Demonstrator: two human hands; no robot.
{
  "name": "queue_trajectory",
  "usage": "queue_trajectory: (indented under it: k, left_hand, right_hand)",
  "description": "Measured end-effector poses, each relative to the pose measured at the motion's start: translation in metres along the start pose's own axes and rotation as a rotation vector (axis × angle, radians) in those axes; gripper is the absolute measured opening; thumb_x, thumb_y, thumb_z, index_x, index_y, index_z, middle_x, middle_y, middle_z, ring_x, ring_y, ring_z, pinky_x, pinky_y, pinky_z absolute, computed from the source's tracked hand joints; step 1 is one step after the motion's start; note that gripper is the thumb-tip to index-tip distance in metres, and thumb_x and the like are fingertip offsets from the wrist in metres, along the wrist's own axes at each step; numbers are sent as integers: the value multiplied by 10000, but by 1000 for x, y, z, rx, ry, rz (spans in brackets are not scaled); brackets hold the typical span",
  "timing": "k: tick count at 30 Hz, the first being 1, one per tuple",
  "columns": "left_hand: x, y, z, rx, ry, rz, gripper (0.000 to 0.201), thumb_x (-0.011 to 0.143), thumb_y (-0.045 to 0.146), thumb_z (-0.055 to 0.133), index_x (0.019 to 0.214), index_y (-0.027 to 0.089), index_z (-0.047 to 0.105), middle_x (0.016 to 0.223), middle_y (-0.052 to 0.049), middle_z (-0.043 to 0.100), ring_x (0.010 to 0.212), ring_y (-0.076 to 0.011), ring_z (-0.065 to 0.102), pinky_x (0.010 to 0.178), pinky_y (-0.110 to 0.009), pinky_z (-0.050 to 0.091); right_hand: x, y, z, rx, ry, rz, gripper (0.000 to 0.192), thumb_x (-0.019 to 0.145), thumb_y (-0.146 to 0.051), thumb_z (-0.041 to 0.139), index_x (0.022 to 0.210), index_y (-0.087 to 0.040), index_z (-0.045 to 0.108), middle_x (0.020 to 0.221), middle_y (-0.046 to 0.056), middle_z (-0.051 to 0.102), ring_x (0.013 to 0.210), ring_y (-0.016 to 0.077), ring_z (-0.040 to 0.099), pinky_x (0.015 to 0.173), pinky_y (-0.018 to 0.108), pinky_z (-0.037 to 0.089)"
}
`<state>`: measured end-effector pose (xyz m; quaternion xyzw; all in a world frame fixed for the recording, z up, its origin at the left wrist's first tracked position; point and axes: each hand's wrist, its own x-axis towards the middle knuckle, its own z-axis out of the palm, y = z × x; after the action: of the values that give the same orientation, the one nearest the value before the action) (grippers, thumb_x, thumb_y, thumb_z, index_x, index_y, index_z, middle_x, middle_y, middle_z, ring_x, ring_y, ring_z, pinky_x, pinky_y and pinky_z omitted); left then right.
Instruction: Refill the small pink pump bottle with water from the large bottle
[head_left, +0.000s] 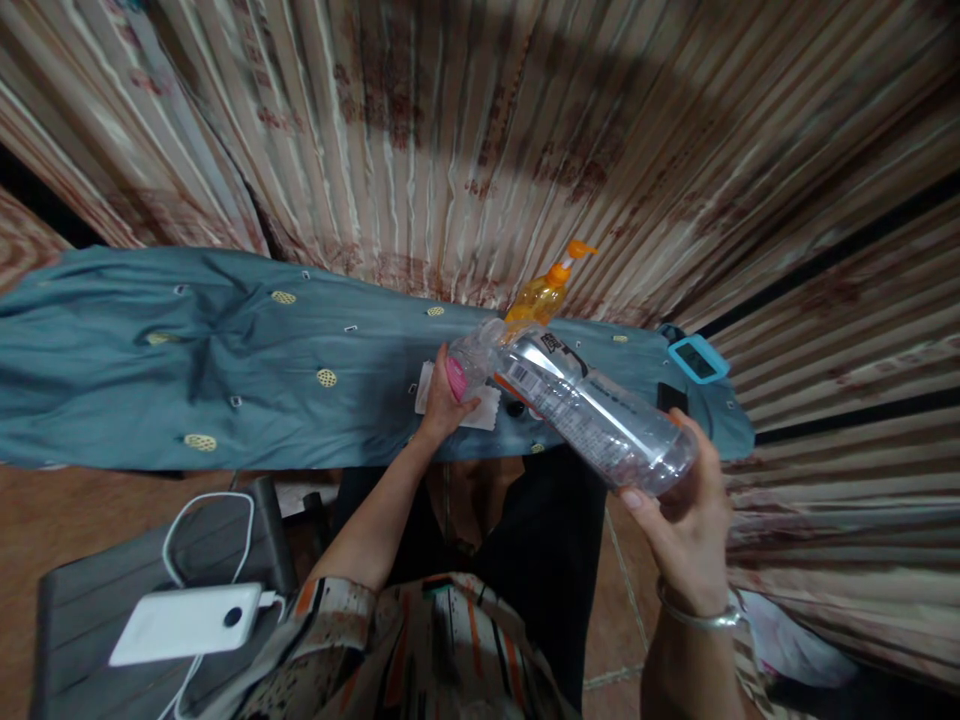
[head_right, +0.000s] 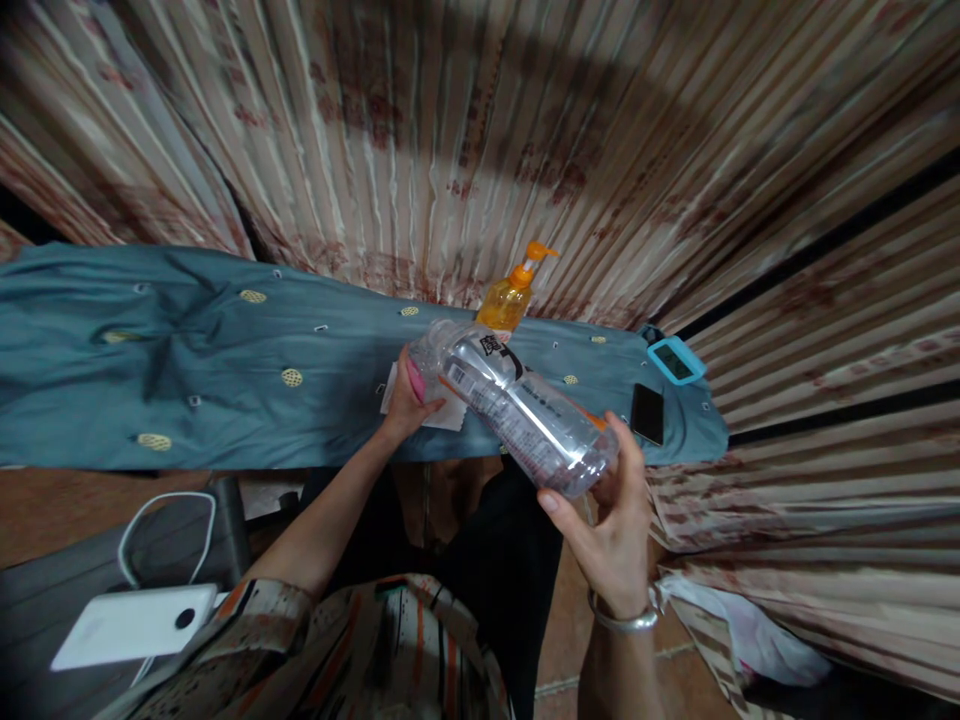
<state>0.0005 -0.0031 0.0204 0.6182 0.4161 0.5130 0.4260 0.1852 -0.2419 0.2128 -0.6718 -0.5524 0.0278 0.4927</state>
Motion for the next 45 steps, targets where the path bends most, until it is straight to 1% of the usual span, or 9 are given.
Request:
queue_trajectory:
  k: [5,9,14,19,26,31,36,42,45]
  left_hand:
    - [1,-2,0,27,-3,1,1310,541,169,940,1623,272,210,1666,-170,400,1569,-374,412,1350,-571,283]
    - [1,-3,-1,59,-8,3,1312,547,170,942,1626,257,200,1667,-185,396,1580,-383,395,1351,-573,272]
    - [1,-4,-1,71,-15,19,1309,565,184,943,1628,256,183,1683,-187,374,1595,-382,373,1352,-575,266]
    - [1,-5,0,52,3,16,1297,554,152,931,1621,272,204,1675,-174,390,1600,-375,369,1355,-563,278]
    - [2,-7,1,49,8,25,1294,543,155,930,1614,272,212,1698,-167,360,1612,-374,349,1361,-565,263]
    - [2,-9,0,35,3,53,1278,538,173,936,1604,278,239,1704,-157,355,1613,-377,347,1366,-572,246]
    - [2,-10,0,20,6,51,1262,537,176,940,1596,288,262,1695,-147,370,1611,-379,347,1365,-585,240]
    - [2,-9,0,32,-4,49,1287,538,168,937,1609,277,232,1704,-165,352,1603,-377,359,1357,-574,260]
    - [1,-8,0,46,-5,42,1290,549,182,942,1614,273,219,1700,-175,355,1594,-369,380,1353,-562,276]
  right_hand:
    - [-1,2,0,19,-4,2,872,792,-469,856,1557,-245,503,1488,139,602,1283,334,643,1109,528,511]
    - [0,3,1,9,5,-4,879,786,-475,857,1554,-235,504,1501,148,590,1308,346,629,1124,543,498]
    - [0,1,1,5,8,-6,860,795,-474,849,1549,-239,507,1495,141,592,1310,339,627,1142,543,485]
    - [0,-1,1,-1,6,5,876,788,-503,852,1548,-238,507,1487,142,592,1316,344,621,1141,549,485]
    - [0,0,1,16,1,4,901,767,-529,871,1545,-247,514,1470,134,604,1284,328,638,1106,517,519]
    - [-1,1,1,38,-8,8,918,768,-524,875,1560,-256,496,1477,132,594,1310,337,621,1134,534,493]
    - [-1,0,1,44,-3,-11,864,791,-480,864,1550,-272,509,1440,112,617,1346,331,600,1161,533,475]
    - [-1,1,1,33,-10,20,880,792,-500,848,1556,-254,487,1501,135,579,1324,330,623,1132,533,510]
    - [-1,0,0,28,-5,26,893,767,-504,869,1540,-246,503,1498,142,581,1321,335,625,1141,549,500]
